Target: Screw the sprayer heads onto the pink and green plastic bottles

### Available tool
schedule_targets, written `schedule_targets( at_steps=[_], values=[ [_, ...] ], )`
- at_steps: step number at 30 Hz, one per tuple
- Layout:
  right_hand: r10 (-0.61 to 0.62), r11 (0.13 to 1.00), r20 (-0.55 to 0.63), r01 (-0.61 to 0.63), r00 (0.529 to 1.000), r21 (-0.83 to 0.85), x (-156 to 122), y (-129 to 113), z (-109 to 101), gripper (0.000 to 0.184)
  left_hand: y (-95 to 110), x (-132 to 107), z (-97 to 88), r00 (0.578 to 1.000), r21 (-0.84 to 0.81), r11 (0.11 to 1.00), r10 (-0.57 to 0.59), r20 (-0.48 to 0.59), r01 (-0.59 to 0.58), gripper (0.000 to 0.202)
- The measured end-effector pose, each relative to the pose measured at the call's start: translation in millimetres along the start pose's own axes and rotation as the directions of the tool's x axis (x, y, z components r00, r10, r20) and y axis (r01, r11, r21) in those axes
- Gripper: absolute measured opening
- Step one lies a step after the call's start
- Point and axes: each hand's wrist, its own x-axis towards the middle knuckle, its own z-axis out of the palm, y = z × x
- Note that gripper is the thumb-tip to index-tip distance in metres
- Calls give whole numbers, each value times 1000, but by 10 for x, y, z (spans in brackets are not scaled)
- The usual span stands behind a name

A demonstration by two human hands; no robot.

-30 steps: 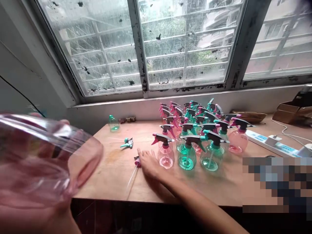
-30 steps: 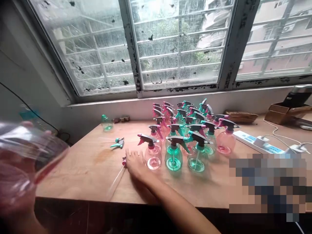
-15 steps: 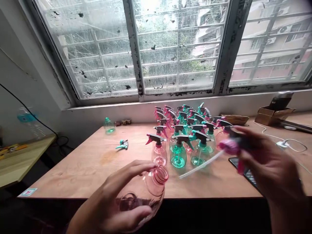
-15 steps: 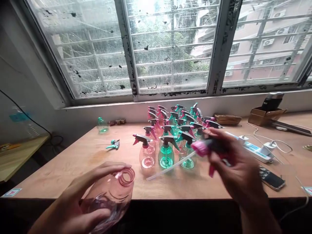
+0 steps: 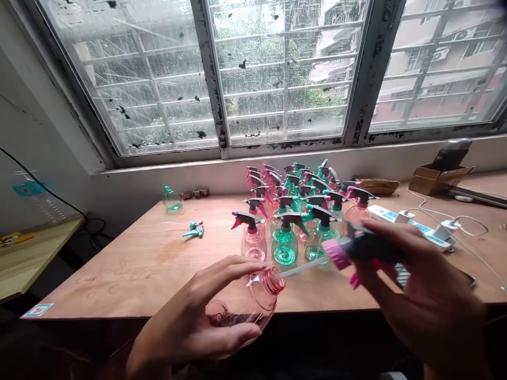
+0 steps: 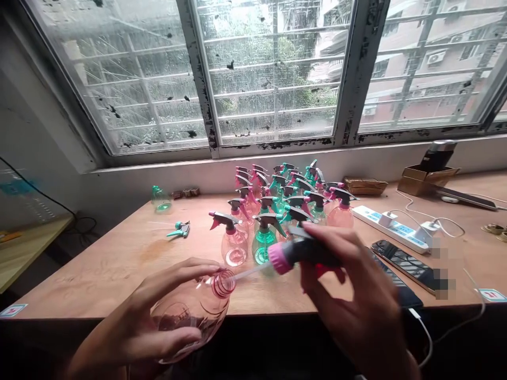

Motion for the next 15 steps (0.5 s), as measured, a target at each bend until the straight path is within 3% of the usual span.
schedule_targets(
  at_steps=[2,4,8,11,15],
  values=[
    [-1,999,143,-6,990,51,-33,-74,150,54,-25,14,-5,1000,-9,1000,15,0,-15,71],
    [21,987,309,-69,951,145,-48,-114,273,56,-39,41,-11,999,0,999,39,-8,-39,70],
    [-31,930,613,-203,789,308,-2,-118,426,42,-38,96,-25,998,33,997,64,25,-65,69],
    [-81,900,710,-255,700,354,45,-103,460,40,-49,101,-26,995,19,997,72,74,-74,68],
    [-70,892,741,-291,668,347,84,-80,416,40,-125,28,39,995,52,995,77,68,-80,83]
  ],
)
